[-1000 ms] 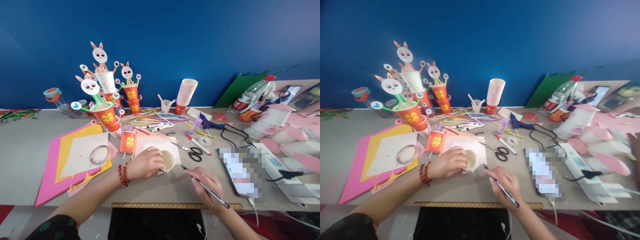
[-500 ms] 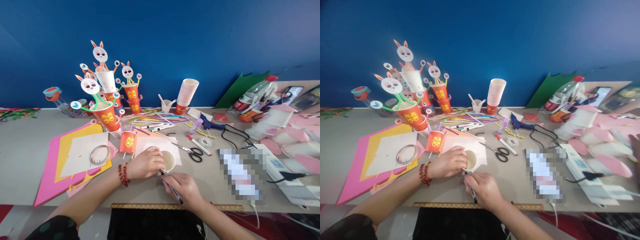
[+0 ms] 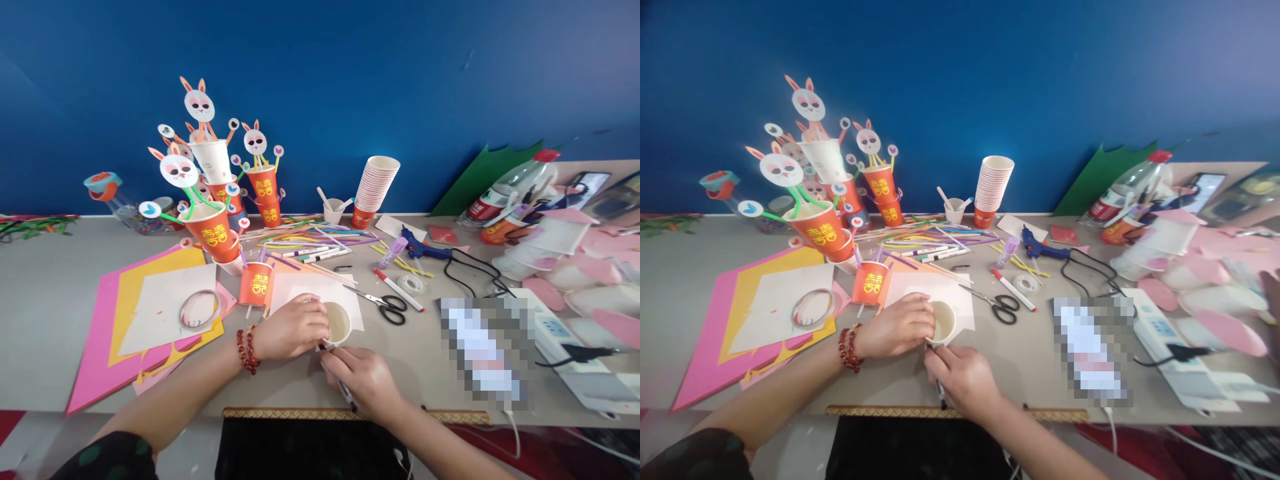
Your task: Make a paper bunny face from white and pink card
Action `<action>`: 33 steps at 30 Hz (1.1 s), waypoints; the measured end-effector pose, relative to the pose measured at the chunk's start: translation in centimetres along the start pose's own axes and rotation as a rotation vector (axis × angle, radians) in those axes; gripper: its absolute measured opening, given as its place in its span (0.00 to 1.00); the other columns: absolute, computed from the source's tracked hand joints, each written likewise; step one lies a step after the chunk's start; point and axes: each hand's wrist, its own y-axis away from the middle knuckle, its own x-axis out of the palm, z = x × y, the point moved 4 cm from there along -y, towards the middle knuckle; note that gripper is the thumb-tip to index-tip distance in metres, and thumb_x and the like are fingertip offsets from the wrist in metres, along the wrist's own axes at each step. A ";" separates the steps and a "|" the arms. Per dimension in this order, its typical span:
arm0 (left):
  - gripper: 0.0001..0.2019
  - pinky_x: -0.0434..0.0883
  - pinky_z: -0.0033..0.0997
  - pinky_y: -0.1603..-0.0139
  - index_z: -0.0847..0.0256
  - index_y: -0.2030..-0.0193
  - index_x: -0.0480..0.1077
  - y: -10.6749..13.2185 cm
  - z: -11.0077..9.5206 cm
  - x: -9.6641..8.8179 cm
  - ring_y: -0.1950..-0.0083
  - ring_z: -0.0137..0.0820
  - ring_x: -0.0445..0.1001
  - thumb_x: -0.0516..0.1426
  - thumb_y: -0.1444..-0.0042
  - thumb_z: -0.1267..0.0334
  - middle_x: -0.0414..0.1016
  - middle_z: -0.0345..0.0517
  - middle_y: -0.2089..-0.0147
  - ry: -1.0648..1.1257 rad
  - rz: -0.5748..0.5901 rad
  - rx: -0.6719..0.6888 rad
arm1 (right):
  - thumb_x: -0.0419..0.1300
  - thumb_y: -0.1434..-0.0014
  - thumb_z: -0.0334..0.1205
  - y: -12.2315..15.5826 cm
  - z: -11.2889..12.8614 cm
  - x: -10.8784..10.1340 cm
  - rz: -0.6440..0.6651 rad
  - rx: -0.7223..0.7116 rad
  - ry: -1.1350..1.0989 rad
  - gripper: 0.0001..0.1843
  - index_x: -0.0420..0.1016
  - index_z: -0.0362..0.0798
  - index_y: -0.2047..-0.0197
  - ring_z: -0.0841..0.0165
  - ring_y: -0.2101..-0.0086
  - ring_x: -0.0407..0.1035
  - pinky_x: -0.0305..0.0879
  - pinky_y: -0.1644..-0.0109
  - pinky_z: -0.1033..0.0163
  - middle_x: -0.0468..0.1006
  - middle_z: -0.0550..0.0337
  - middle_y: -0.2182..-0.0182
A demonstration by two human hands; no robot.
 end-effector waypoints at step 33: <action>0.07 0.57 0.44 0.35 0.59 0.61 0.68 -0.4 -0.3 -0.4 0.51 0.34 0.69 0.51 0.38 0.71 0.77 0.43 0.59 0.023 0.024 0.005 | 0.49 0.31 0.41 2.5 -6.4 -1.0 -0.151 0.558 -0.544 0.11 0.71 0.50 0.58 0.69 0.72 0.70 0.64 0.65 0.66 0.74 0.60 0.70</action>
